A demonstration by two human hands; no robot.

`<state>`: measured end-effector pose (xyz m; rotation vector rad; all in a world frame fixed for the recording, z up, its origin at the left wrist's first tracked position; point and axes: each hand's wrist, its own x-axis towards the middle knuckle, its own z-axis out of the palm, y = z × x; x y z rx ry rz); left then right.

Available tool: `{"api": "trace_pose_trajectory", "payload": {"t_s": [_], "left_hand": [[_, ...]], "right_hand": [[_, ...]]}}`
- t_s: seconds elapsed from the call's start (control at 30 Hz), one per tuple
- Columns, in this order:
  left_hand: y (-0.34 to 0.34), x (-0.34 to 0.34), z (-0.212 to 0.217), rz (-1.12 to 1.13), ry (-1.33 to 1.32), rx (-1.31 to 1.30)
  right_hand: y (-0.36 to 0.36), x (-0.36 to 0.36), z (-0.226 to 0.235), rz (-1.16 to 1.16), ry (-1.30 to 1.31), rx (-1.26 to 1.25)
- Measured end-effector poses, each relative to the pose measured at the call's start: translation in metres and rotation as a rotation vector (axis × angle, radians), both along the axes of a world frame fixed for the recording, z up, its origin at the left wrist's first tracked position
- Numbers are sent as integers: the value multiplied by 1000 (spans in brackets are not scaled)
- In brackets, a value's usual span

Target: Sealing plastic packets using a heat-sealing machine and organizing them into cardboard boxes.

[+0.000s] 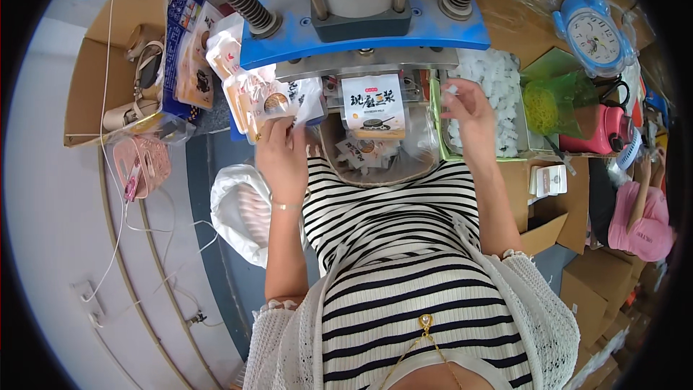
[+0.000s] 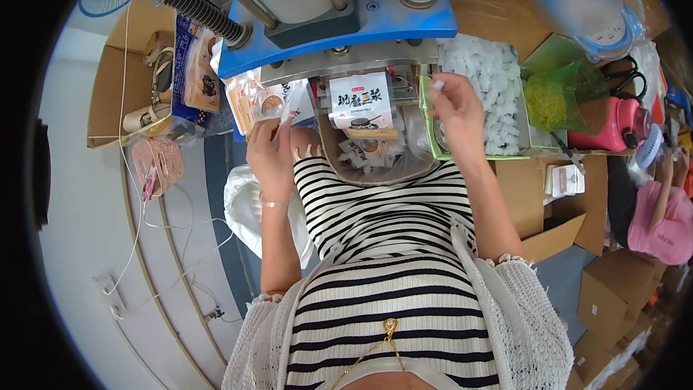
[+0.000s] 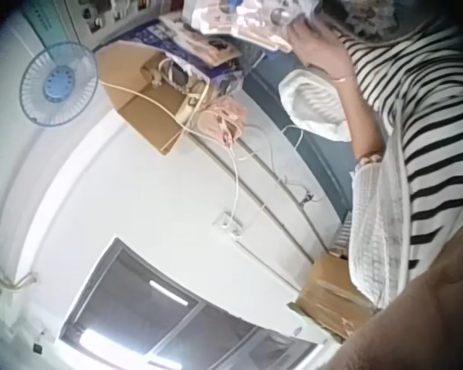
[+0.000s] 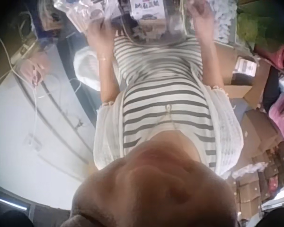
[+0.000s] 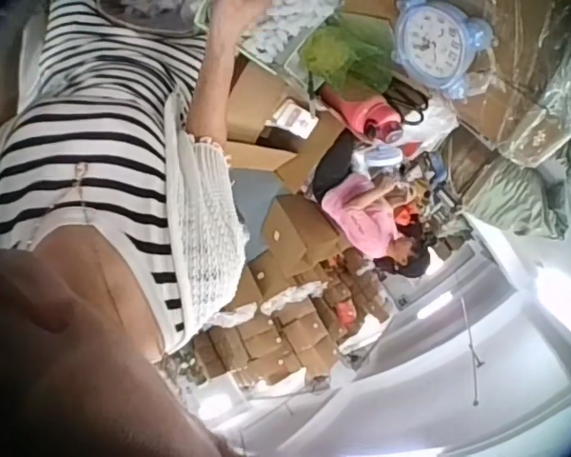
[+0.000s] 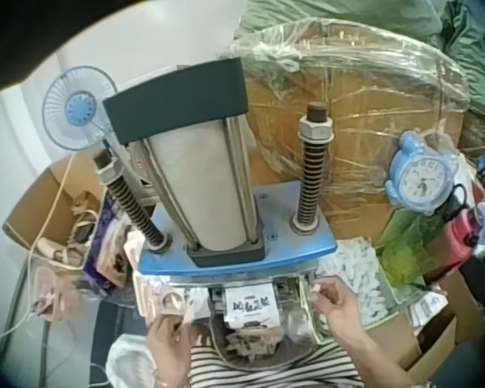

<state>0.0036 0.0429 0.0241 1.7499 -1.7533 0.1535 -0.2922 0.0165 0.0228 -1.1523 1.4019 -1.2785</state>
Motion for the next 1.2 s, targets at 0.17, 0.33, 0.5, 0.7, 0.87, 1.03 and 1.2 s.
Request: {"api": "trace_pose_trajectory", "payload": {"t_s": [0.17,0.33,0.5,0.7,0.87,1.03,1.2], "left_hand": [[24,-49,28,-236,665,265],[17,-70,-3,-277,864,523],[14,-82,-25,-252,1134,568],[-29,-69,-26,-193,1257,531],[-41,-62,-44,-199,1299,516],[-32,-39,-5,-83,387,329],[5,-13,-34,7,-234,-170]], "right_hand": [[4,41,24,170,-117,-88],[-17,56,19,338,257,-246],[-15,56,6,272,122,1],[-18,16,2,82,718,-323],[-26,-13,-3,-49,1011,-166],[-25,-6,-33,-105,1200,-126],[-28,-11,-21,-115,971,-154]]}}
